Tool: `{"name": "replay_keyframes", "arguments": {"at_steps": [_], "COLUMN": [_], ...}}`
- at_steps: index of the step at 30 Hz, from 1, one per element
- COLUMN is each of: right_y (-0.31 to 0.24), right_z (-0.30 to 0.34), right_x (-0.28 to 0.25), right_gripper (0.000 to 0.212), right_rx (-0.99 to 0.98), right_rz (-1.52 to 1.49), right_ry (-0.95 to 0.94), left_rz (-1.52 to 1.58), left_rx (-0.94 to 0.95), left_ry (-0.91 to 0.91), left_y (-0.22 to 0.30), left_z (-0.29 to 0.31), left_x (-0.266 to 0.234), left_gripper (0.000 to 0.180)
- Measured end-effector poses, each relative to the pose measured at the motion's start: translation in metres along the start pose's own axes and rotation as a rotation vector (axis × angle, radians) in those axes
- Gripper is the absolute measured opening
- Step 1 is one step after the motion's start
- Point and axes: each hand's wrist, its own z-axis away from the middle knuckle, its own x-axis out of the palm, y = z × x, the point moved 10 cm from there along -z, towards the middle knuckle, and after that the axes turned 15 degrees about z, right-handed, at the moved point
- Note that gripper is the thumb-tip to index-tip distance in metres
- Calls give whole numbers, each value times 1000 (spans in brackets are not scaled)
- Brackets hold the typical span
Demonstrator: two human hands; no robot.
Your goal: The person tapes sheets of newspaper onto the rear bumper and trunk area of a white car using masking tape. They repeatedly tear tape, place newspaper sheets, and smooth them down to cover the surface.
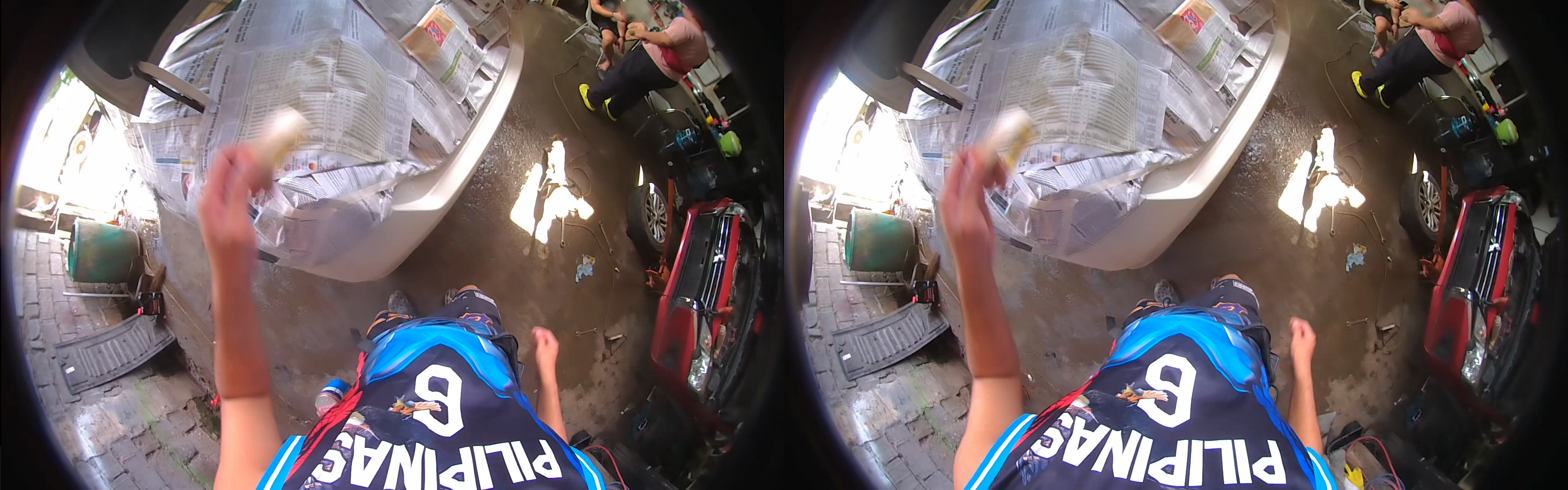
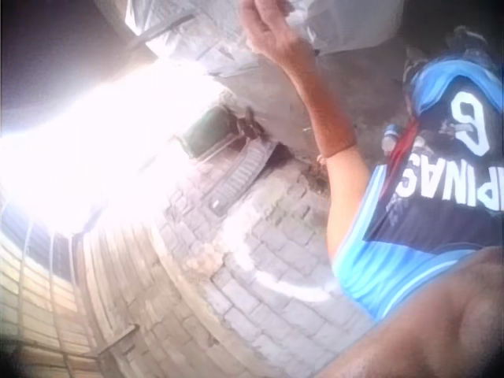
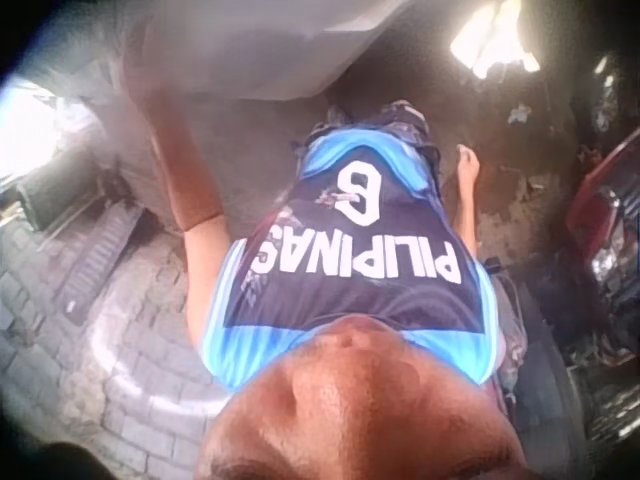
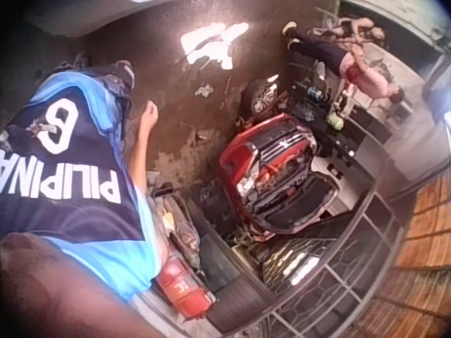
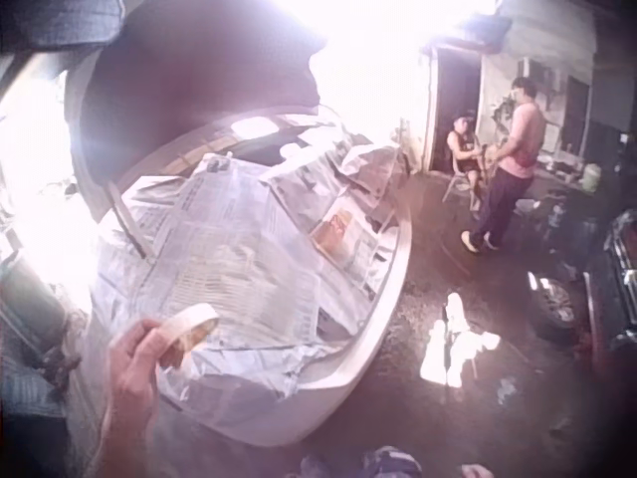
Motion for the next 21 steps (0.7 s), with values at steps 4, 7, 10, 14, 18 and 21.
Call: {"name": "replay_keyframes", "arguments": {"at_steps": [4,7,10,14,18,21], "right_y": [-196,-313,-373,-378,-333,-295], "right_z": [10,61,112,73,-11,-62], "right_x": [-30,-9,-1,-20,-35,-52], "right_gripper": [28,31,49,39,28,34], "right_rx": [-510,-842,-1319,-1411,-966,-635], "right_rz": [-319,-86,52,88,-40,-223], "right_ry": [-95,-412,-516,-455,-752,-973], "left_rz": [170,316,378,542,706,830], "left_rx": [-548,-884,-825,-857,-844,-885], "left_ry": [-271,-298,-279,-105,-15,28], "left_y": [-49,-89,-89,-97,-91,-89], "left_z": [136,200,220,230,231,224], "left_x": [115,182,226,278,355,410], "left_gripper": [18,19,24,29,34,36]}}
